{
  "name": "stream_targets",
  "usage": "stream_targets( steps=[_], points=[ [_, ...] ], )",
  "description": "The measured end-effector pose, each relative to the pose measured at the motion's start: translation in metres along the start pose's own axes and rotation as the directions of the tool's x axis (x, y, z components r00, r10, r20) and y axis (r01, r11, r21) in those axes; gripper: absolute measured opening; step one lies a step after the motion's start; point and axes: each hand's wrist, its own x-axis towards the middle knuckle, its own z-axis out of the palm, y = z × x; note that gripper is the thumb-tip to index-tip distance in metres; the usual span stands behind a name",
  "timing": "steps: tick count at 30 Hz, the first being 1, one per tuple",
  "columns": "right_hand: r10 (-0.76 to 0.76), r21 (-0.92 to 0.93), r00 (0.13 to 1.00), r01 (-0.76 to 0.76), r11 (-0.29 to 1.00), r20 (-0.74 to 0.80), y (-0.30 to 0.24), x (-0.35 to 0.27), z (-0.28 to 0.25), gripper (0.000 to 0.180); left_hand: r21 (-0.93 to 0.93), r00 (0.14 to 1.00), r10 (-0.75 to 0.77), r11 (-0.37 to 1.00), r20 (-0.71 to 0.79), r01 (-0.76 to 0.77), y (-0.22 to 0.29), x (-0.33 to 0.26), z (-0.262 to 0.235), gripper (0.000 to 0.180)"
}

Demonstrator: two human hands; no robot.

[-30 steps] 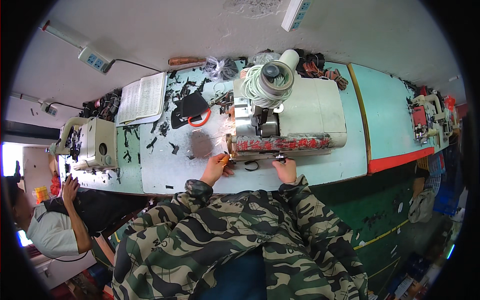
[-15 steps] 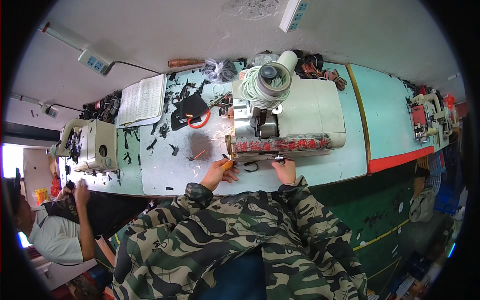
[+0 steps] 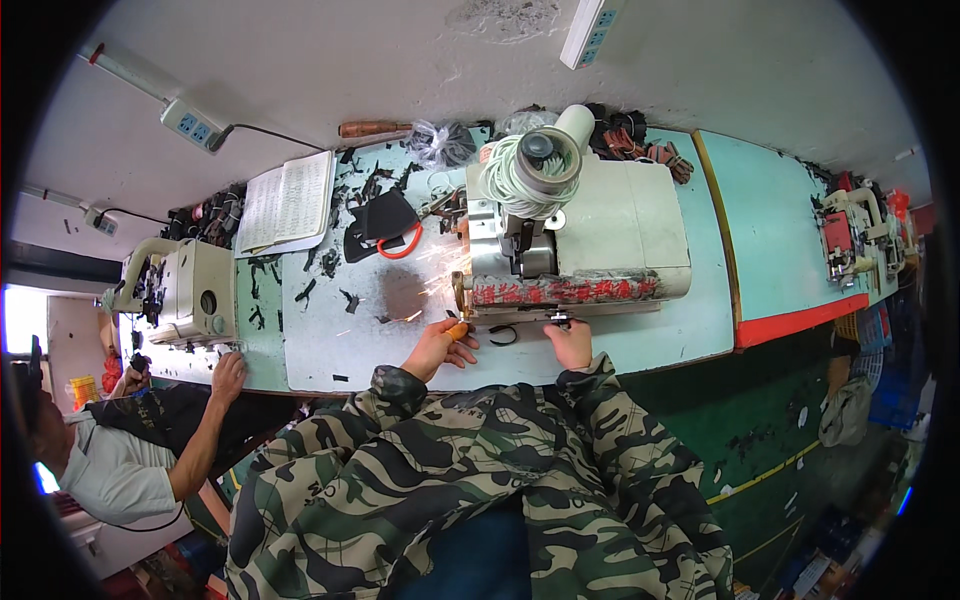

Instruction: The person puts protective covers on their fingers, trims pieces of leather with scissors, and skives the edges of the leather pieces using a skiving machine.

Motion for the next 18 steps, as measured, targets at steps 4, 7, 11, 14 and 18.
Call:
stream_targets(
  steps=[4,7,11,14,18],
  points=[
    [0.016,-0.037,1.000,-0.016,0.999,0.007,0.0056,0.0027,0.0012,0.035,0.005,1.000,0.004,1.000,0.002,-0.004,-0.0003,0.0004,-0.0006,0.024],
    [0.012,-0.002,1.000,-0.012,1.000,-0.004,0.0053,0.0021,0.0023,0.035,-0.002,1.000,-0.002,1.000,0.000,0.002,-0.0033,0.0020,-0.0025,0.024],
    [-0.004,0.025,1.000,0.004,1.000,-0.001,0.0081,0.0024,0.0018,0.035,0.012,1.000,0.000,1.000,-0.005,0.000,-0.0001,0.0003,0.0015,0.024],
    [-0.027,0.020,1.000,0.027,0.999,-0.002,0.0046,0.0006,0.0014,0.030,0.004,1.000,0.001,1.000,-0.005,-0.001,-0.0014,0.0002,0.0007,0.024],
    [0.016,0.004,1.000,-0.016,1.000,-0.012,0.0008,0.0000,0.0006,0.034,0.011,1.000,0.002,1.000,-0.007,-0.002,-0.0013,0.0001,0.0007,0.023]
  ],
)
